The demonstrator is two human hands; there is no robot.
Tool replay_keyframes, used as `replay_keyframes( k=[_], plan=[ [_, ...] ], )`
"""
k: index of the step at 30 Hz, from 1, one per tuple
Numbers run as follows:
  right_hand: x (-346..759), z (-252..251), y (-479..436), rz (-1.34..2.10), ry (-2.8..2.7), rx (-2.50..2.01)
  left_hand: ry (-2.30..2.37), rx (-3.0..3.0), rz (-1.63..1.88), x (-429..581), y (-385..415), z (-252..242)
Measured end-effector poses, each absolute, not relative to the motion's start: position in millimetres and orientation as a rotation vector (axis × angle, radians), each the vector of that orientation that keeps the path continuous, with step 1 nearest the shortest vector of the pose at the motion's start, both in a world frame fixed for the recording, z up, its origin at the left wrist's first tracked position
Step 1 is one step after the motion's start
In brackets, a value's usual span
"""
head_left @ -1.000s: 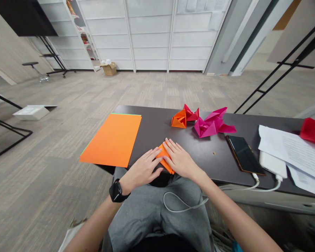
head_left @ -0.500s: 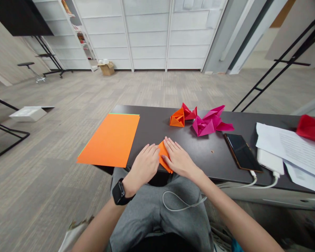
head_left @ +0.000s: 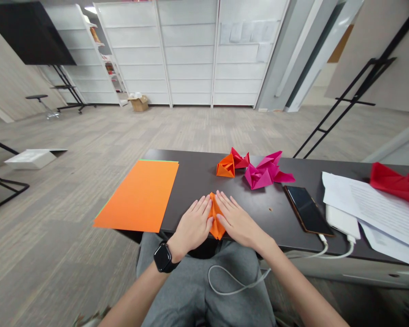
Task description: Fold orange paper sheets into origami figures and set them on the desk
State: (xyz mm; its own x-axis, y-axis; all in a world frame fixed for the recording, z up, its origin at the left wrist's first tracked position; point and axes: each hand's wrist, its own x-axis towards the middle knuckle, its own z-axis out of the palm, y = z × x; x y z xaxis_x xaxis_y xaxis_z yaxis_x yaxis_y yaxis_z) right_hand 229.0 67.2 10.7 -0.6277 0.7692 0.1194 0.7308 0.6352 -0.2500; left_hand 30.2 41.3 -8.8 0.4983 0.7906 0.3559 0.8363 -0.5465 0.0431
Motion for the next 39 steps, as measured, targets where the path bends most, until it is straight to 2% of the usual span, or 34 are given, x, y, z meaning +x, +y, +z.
replay_keyframes(
  k=[8, 14, 19, 25, 30, 39],
  plan=[
    [231.9, -4.7, 63.4, 0.265, -2.684, -1.224, -1.509, -2.62, -0.368, 32.0, 38.6, -5.1],
    [228.7, -0.8, 62.8, 0.269, -2.665, -1.264, -1.452, -2.781, -0.438, 22.8, 43.6, -0.5],
    [228.3, 3.7, 62.6, 0.369, -2.616, -1.27, -1.507, -2.779, -0.638, 8.6, 32.5, 12.8],
    [236.0, 13.3, 39.9, 0.266, -2.511, -1.177, -1.438, -2.811, -0.554, -0.7, 18.1, 5.0],
    [246.8, 18.2, 24.2, 0.335, -2.534, -1.036, -1.591, -2.744, -0.736, -3.1, 10.8, 6.9],
    [240.2, 22.9, 24.4, 0.227, -2.517, -1.052, -1.779, -2.492, -1.154, 19.7, -9.2, -4.0]
  ],
)
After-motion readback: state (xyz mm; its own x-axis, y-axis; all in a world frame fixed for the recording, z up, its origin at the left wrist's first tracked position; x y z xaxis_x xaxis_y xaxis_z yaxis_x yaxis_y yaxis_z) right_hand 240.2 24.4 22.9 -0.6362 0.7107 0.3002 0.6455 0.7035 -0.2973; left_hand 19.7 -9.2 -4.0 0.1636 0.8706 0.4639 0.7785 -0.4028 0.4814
